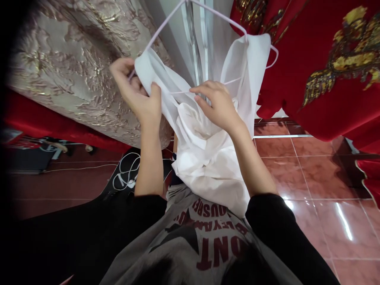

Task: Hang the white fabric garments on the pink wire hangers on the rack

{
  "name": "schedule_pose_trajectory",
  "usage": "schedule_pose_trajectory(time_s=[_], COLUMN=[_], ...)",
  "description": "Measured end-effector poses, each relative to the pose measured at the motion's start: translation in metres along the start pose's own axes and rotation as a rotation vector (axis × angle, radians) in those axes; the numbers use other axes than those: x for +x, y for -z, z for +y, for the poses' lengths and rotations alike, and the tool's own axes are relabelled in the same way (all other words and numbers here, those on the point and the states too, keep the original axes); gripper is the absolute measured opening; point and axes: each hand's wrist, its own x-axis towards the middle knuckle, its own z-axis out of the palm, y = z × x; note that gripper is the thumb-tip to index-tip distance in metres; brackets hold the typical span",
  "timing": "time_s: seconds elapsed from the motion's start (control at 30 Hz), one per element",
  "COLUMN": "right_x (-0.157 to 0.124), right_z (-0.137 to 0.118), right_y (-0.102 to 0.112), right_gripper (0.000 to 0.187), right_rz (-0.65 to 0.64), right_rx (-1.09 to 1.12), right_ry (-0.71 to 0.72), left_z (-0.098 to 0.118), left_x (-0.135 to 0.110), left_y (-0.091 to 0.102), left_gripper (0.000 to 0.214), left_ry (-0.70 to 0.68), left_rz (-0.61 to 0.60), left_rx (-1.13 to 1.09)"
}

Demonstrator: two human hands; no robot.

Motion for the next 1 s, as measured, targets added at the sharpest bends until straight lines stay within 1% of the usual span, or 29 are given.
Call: schedule_pose_trajectory(time_s=[0.07,0.1,0.2,0.3,0.37,0.43,0.53,0.6,0.7,0.77,0.83,0.9,1.0], right_x=[-0.010,-0.015,-0.026,-0.031,-0.032,-0.031,-0.031,-0.032,-0.035,-0.036,-0.036,-0.036,-0.035], right_z=[-0.004,-0.007,-0.018,-0.024,-0.026,-0.025,-0.022,-0.022,-0.024,-0.026,-0.027,-0.027,-0.026], right_y=[-0.005,-0.009,-0.021,-0.033,-0.036,-0.036,-0.033,-0.030,-0.028,-0.028,-0.030,-0.030,-0.026], right_gripper=[0.037,0.037,0.033,0.031,0.029,0.029,0.031,0.031,0.030,0.029,0.028,0.026,0.024], right_rz=[0.071,0.108,0.207,0.282,0.306,0.313,0.305,0.307,0.309,0.308,0.319,0.331,0.310], right_rx=[-0.003,-0.010,-0.035,-0.057,-0.065,-0.065,-0.050,-0.037,-0.028,-0.024,-0.019,-0.018,-0.019], right_ry=[-0.004,-0.005,-0.022,-0.043,-0.038,-0.040,-0.070,-0.078,-0.065,-0.057,-0.051,-0.046,-0.038], left_z=[0.006,0.008,0.009,0.007,0.007,0.009,0.011,0.011,0.014,0.019,0.025,0.029,0.036], left_x=[-0.020,-0.031,-0.061,-0.075,-0.074,-0.068,-0.058,-0.055,-0.056,-0.057,-0.058,-0.056,-0.050], left_y=[-0.003,-0.005,-0.010,-0.012,-0.011,-0.010,-0.011,-0.014,-0.017,-0.015,-0.013,-0.009,-0.003], left_gripper=[0.056,0.054,0.049,0.054,0.056,0.053,0.041,0.031,0.015,0.009,0.008,0.010,0.015], left_ry=[-0.090,-0.113,-0.078,-0.027,-0.019,-0.021,-0.004,0.005,0.025,0.045,0.064,0.088,0.155], left_rz=[-0.002,0.027,0.133,0.127,0.083,0.021,-0.056,-0.058,-0.005,0.039,0.049,0.037,0.007], left_rx=[0.017,0.023,-0.029,-0.044,0.040,0.128,0.204,0.212,0.178,0.156,0.111,0.019,-0.110])
